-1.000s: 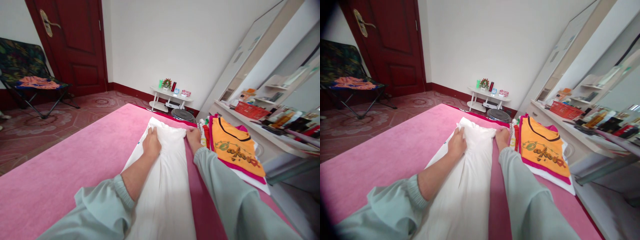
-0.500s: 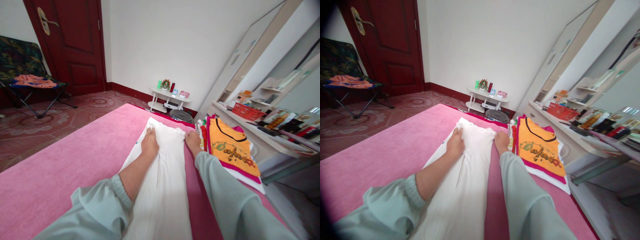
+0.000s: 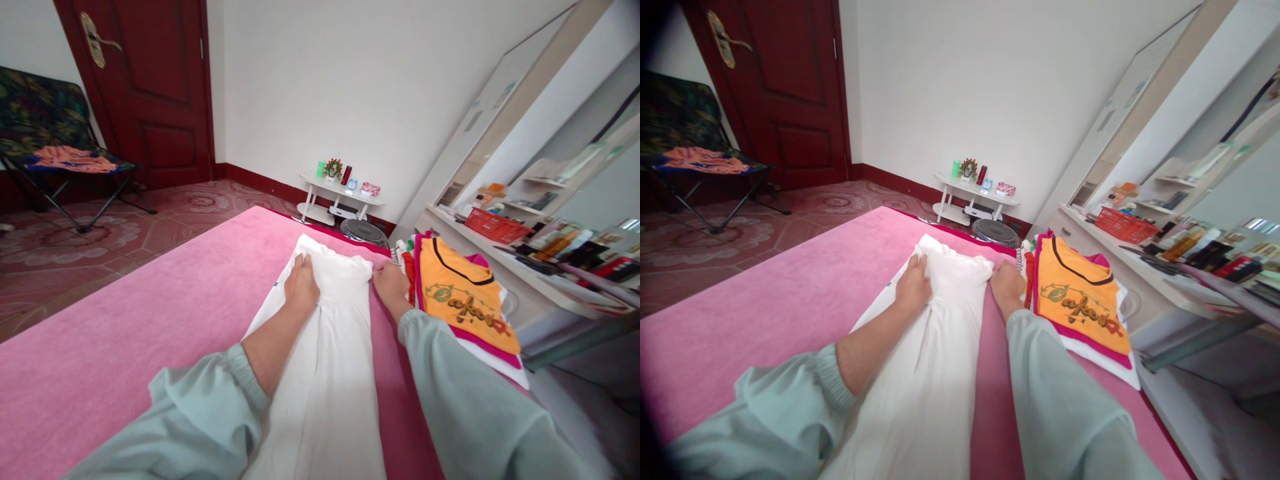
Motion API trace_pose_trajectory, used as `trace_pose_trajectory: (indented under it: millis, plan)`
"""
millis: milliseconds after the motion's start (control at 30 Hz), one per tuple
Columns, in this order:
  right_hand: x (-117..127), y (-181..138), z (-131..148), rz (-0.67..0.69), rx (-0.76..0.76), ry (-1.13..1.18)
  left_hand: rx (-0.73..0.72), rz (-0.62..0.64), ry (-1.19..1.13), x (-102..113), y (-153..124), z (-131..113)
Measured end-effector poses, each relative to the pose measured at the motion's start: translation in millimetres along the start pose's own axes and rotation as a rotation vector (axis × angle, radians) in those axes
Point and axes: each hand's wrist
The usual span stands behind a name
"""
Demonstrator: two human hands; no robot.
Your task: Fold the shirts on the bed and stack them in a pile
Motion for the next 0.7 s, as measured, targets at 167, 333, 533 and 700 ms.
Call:
trace_pose_trajectory:
  millis: [167, 333, 533, 700]
  plan:
    - [-6.7, -25.4, 21.6, -0.091, 0.497, 0.121, -0.008, -0.008, 0.001, 1.6, -0.5, -1.7]
    - [-2.0, -21.5, 40.6, 0.331, 0.518, -0.130, 0.057, -0.036, 0.007, 9.2, -0.8, -1.9]
    - [16.1, -36.9, 76.2, 0.113, 0.607, -0.070, -0.192, -0.074, 0.031, 22.2, 4.1, -2.9]
    - [-3.4, -42.5, 89.1, 0.298, 0.725, -0.011, -0.268, 0.265, 0.050, 14.7, 4.2, 0.8]
Point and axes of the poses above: each hand's wrist, its own y-axis towards the middle knuckle, its own x-axis out of the back of the hand, z = x × y, and after that the axes turned 15 degrees about -y, right-handed
